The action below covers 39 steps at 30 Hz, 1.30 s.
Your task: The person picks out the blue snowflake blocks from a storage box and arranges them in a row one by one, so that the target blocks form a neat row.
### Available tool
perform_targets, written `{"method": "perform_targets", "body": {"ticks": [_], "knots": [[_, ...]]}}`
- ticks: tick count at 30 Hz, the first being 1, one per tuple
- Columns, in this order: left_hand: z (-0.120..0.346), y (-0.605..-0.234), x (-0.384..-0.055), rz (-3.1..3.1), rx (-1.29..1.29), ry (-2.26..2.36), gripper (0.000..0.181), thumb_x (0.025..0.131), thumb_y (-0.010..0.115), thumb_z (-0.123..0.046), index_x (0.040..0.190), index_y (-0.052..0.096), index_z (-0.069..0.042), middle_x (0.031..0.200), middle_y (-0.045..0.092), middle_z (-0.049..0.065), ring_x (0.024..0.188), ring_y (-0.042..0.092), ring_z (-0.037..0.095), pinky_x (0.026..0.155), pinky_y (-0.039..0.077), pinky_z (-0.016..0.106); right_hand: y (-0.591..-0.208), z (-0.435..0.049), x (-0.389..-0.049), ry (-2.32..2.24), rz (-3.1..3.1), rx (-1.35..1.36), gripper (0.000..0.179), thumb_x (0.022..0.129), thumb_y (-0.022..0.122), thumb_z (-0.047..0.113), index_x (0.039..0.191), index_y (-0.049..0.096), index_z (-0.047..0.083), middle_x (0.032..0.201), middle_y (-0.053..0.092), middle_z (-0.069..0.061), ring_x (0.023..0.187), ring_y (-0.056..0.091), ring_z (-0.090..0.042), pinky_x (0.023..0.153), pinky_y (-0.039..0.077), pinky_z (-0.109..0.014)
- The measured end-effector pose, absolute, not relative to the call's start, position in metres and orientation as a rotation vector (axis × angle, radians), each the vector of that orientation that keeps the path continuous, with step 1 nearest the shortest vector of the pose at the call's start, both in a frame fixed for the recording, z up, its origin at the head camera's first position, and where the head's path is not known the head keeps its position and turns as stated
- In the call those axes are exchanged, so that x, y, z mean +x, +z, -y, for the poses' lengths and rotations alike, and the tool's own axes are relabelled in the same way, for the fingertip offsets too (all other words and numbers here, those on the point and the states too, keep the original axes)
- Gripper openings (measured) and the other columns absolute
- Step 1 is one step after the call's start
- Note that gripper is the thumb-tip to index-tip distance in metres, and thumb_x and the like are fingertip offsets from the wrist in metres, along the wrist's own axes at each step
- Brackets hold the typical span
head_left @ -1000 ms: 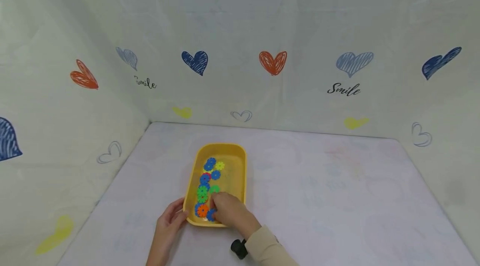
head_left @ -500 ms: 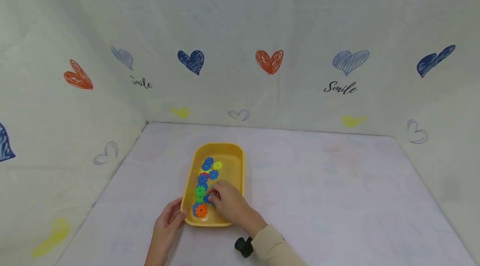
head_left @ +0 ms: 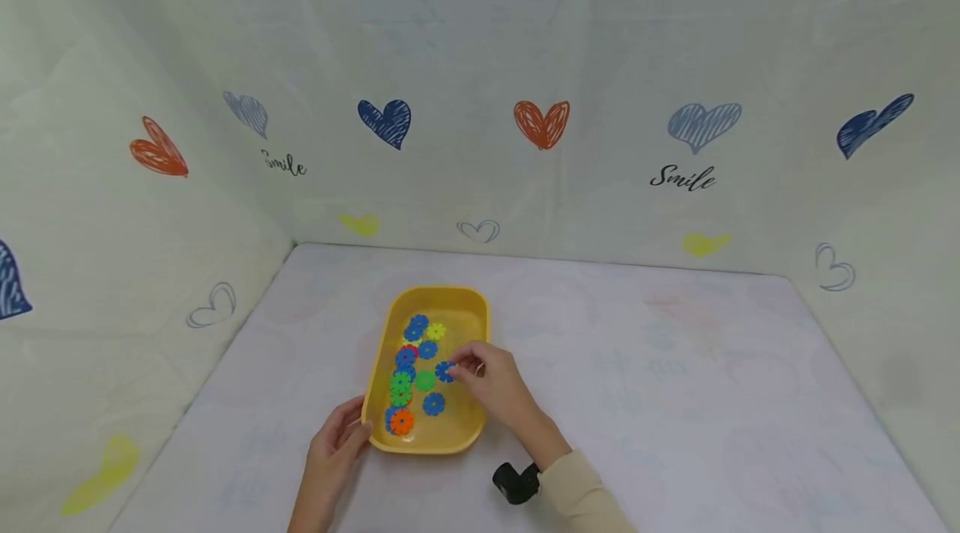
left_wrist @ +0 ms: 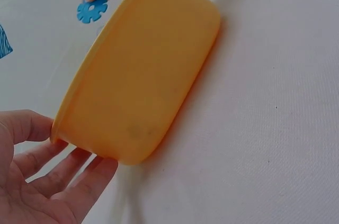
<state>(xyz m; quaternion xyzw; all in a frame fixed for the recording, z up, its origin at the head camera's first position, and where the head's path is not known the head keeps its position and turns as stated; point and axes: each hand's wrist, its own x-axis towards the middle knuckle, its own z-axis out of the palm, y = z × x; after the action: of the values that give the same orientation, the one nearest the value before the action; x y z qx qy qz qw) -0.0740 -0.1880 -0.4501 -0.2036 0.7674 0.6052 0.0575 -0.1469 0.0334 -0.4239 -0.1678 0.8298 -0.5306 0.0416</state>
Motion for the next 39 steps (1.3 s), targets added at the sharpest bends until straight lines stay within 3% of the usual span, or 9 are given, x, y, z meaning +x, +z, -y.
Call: {"method": "perform_targets", "body": {"ticks": [9,18,25,31,39], "knots": [[0.188,-0.451,-0.073,-2.331,-0.607,1.832,0.046,0.094,0.051,-0.014,0.137,0.040,-0.002,0.137,0.044,0.025,0.118,0.052,0.029,0.085,0.053,0.024,-0.433,-0.055,-0.153,-1.721,-2.547,-0.274,0.014,0.086,0.065,0.018,0.095,0.064,0.007,0.084,0.062,-0.003,0.077,0.053,-0.012,0.067,0.047,-0.015],[0.190,-0.449,-0.072,-2.337,-0.600,1.838,0.045,0.093,0.051,-0.011,0.136,0.041,-0.002,0.136,0.045,0.024,0.117,0.052,0.027,0.085,0.053,0.024,-0.451,-0.074,-0.164,-1.953,-2.297,-0.007,0.020,0.085,0.065,0.013,0.097,0.060,-0.002,0.081,0.061,-0.006,0.067,0.054,-0.015,0.060,0.051,-0.025],[0.191,-0.450,-0.072,-2.346,-0.582,1.854,0.045,0.092,0.051,-0.009,0.136,0.042,-0.002,0.136,0.046,0.023,0.108,0.057,0.012,0.085,0.052,0.021,-0.461,-0.084,-0.170,-1.987,-2.271,0.101,0.021,0.085,0.066,0.012,0.098,0.060,-0.003,0.078,0.061,-0.005,0.067,0.055,-0.015,0.059,0.050,-0.022],[0.191,-0.450,-0.072,-2.352,-0.584,1.858,0.045,0.093,0.052,-0.011,0.136,0.041,0.000,0.136,0.045,0.025,0.108,0.057,0.013,0.085,0.052,0.022,-0.470,-0.091,-0.173,-1.953,-2.301,0.182,0.022,0.084,0.066,0.012,0.098,0.059,-0.004,0.076,0.062,-0.008,0.066,0.055,-0.016,0.060,0.049,-0.023],[0.190,-0.449,-0.070,-2.352,-0.564,1.893,0.045,0.092,0.052,-0.007,0.135,0.042,0.001,0.134,0.046,0.025,0.097,0.057,-0.002,0.083,0.051,0.016,-0.483,-0.099,-0.175,-1.833,-2.337,0.269,0.019,0.085,0.065,0.014,0.097,0.060,-0.001,0.072,0.061,-0.004,0.060,0.053,-0.012,0.055,0.048,-0.021]]}}
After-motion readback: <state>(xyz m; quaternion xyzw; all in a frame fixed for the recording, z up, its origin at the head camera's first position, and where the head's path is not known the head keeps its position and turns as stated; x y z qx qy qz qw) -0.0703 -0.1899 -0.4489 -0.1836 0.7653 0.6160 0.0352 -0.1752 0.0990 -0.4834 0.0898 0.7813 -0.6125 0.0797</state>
